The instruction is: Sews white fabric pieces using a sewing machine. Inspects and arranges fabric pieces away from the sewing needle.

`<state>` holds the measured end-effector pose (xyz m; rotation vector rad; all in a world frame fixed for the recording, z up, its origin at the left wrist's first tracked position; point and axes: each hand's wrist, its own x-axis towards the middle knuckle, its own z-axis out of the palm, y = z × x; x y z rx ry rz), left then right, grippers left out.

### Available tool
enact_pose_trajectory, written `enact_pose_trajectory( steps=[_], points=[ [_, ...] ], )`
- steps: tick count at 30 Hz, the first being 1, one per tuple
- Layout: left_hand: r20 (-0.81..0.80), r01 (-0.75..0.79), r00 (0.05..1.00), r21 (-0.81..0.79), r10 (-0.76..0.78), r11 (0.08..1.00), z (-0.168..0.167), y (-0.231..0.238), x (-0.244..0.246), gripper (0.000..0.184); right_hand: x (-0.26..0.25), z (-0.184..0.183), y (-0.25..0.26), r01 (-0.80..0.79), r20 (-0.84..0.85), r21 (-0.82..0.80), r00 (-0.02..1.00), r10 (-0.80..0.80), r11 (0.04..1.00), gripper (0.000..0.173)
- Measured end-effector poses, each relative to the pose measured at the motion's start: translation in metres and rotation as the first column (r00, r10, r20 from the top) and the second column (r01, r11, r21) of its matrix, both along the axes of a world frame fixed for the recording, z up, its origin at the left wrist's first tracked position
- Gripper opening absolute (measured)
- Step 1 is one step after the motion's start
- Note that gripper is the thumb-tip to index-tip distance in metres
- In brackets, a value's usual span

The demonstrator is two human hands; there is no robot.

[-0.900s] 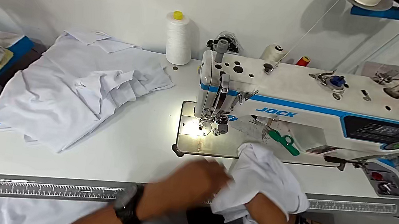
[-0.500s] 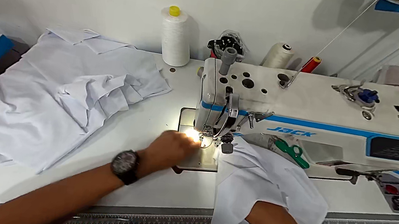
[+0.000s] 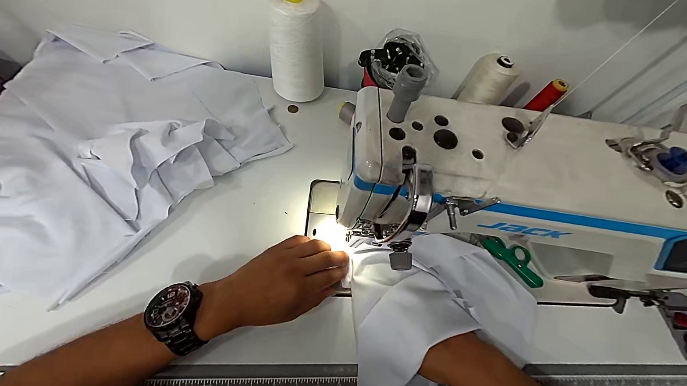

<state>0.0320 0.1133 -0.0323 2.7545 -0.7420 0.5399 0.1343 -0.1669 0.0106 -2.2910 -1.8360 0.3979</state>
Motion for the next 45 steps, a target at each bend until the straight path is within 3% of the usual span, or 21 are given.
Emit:
enact_pose_trajectory(
  steps=[3, 5, 7, 8, 10, 13, 17, 21, 24, 25, 28, 31, 45],
  points=[
    [-0.044, -0.055, 0.998, -0.021, 0.054, 0.998, 0.003, -0.019, 0.01, 0.038, -0.013, 0.028, 0.003, 0.109, -0.134, -0.274, 0.98, -0.15, 0.956, 0.03],
    [-0.132, -0.096, 0.987, -0.038, 0.09, 0.995, 0.004, -0.029, 0.02, 0.049, -0.018, 0.015, -0.007, 0.12, -0.06, -0.102, 0.99, -0.126, 0.988, 0.026],
    [-0.17, -0.088, 0.983, -0.08, 0.073, 0.993, 0.005, -0.034, 0.033, 0.048, -0.019, -0.003, -0.018, 0.113, 0.075, 0.071, 0.99, -0.118, 0.991, 0.02],
    [-0.17, -0.08, 0.984, -0.106, 0.061, 0.991, 0.007, -0.035, 0.038, 0.045, -0.019, -0.003, -0.018, 0.151, 0.068, 0.071, 0.985, -0.156, 0.986, 0.021],
    [-0.148, -0.082, 0.987, -0.137, 0.061, 0.987, 0.017, -0.032, 0.034, 0.038, -0.012, -0.002, -0.013, 0.205, 0.033, -0.013, 0.978, -0.204, 0.979, 0.026],
    [-0.035, -0.112, 0.994, -0.135, 0.108, 0.985, 0.026, -0.013, 0.006, 0.03, 0.011, 0.017, 0.006, 0.209, -0.176, -0.363, 0.942, -0.287, 0.908, 0.038],
    [0.028, -0.083, 0.996, -0.111, 0.086, 0.99, 0.005, 0.015, -0.018, 0.032, 0.018, -0.006, 0.009, 0.1, -0.036, -0.091, 0.994, -0.104, 0.991, 0.029],
    [-0.029, -0.051, 0.998, -0.041, 0.05, 0.998, 0.001, 0.01, -0.006, 0.043, 0.022, -0.005, 0.018, 0.064, -0.047, -0.184, 0.996, -0.074, 0.981, 0.031],
    [-0.036, -0.035, 0.999, 0.026, 0.036, 0.999, -0.003, 0.007, 0.0, 0.045, 0.025, 0.013, 0.027, 0.053, -0.179, -0.395, 0.975, -0.133, 0.917, 0.036],
    [-0.039, -0.043, 0.998, 0.032, 0.044, 0.999, -0.004, 0.006, -0.001, 0.044, 0.025, 0.012, 0.023, 0.056, -0.147, -0.346, 0.983, -0.113, 0.937, 0.034],
    [-0.049, -0.075, 0.996, 0.029, 0.077, 0.997, -0.005, 0.004, -0.004, 0.044, 0.026, -0.008, 0.003, 0.037, 0.05, 0.002, 0.998, -0.037, 0.999, 0.025],
    [-0.054, -0.097, 0.994, 0.021, 0.098, 0.995, -0.004, 0.001, -0.003, 0.045, 0.031, -0.019, -0.007, 0.017, 0.123, 0.116, 0.992, -0.032, 0.993, 0.023],
    [-0.056, -0.225, 0.972, 0.065, 0.228, 0.972, -0.002, -0.01, 0.006, 0.049, 0.053, -0.015, 0.006, 0.078, 0.045, 0.045, 0.996, -0.08, 0.996, 0.026]
  ],
)
